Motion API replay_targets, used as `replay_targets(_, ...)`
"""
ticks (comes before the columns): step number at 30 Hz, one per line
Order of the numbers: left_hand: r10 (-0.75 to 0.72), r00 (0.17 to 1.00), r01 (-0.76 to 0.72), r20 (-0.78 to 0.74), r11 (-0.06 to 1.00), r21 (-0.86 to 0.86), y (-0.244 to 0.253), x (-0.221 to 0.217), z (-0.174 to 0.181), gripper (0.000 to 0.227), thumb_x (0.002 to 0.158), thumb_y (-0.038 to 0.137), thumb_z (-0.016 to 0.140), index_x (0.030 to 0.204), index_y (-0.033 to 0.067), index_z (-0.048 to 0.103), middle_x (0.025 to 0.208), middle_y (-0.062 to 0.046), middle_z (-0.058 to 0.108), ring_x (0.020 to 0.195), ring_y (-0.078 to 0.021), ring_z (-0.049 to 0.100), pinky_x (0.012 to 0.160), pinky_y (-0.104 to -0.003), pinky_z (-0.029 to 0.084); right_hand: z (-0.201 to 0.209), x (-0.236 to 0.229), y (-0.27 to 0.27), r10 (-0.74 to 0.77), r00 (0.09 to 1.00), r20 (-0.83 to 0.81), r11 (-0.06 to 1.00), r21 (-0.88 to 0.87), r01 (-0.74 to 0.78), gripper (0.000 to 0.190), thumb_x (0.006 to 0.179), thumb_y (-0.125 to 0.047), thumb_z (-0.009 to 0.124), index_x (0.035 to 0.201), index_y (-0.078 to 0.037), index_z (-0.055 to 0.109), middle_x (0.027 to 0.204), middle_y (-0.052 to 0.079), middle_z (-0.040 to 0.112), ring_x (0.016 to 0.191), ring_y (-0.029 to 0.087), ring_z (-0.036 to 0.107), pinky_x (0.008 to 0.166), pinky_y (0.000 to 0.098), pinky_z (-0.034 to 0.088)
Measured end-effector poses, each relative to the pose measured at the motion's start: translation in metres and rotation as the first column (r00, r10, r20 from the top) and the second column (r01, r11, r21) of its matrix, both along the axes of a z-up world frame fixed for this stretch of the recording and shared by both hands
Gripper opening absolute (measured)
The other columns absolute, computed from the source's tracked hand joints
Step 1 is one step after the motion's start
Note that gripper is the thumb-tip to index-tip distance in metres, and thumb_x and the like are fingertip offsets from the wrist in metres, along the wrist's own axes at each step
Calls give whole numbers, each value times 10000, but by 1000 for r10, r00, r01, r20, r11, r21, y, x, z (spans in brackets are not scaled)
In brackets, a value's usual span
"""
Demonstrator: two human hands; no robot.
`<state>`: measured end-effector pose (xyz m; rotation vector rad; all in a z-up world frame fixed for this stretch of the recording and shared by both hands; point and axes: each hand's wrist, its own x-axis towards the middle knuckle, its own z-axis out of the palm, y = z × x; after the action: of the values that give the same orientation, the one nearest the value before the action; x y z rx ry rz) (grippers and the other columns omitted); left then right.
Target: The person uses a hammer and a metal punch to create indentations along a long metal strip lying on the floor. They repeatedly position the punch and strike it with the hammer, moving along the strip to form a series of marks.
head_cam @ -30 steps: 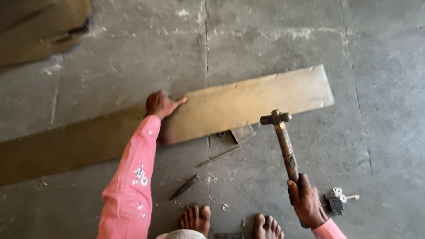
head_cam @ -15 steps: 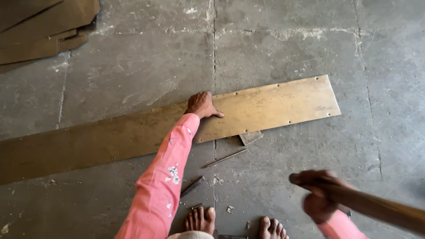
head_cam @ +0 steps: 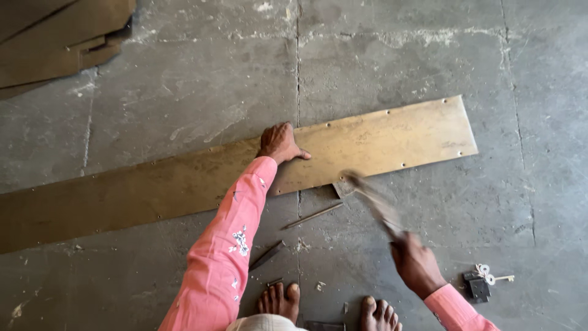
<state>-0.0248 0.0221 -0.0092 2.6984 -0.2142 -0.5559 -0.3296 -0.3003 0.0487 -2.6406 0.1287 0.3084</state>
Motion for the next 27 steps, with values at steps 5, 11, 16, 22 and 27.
replay_targets(5,-18,1000,18,22,1000,-4,1,-4,7,849,532,605,943,1080,8,692,1122,-205,720,1073,-354,690,937,-441,542,-10,-18,2,-23,994,-105,1000,9,24,301,987,-308,604,1031,-42,468,629,223,645,539,459,621,520,543,473)
replay_targets(11,82,989,-83,-120,997,-2,-5,-52,1,792,732,670,822,1157,13,699,1119,-215,714,1035,-354,707,878,-464,564,46,-10,14,-254,967,1,929,278,244,218,962,-225,565,1037,-31,498,586,149,660,467,320,650,455,450,491)
replay_targets(16,106,992,-112,-62,988,-104,-10,-82,-21,784,693,637,833,1216,64,721,1142,-182,738,1077,-341,706,912,-457,554,91,7,17,-194,916,350,910,413,35,130,1008,-165,517,984,-38,505,630,80,649,517,193,630,494,345,493)
replay_targets(22,132,990,-136,-53,989,-67,-9,-74,-8,756,672,628,850,1158,61,734,1076,-187,740,1015,-343,711,875,-454,555,72,45,14,73,622,779,873,251,-417,178,1055,-129,443,1004,-117,613,811,152,669,723,329,640,668,385,529)
replay_targets(27,108,985,-111,-134,994,-14,-13,-84,-6,653,765,632,793,1091,66,779,1042,-170,770,996,-326,737,880,-452,566,24,49,27,-1,990,-144,999,40,7,273,1007,-269,587,1066,-9,530,708,242,654,614,466,627,578,541,477)
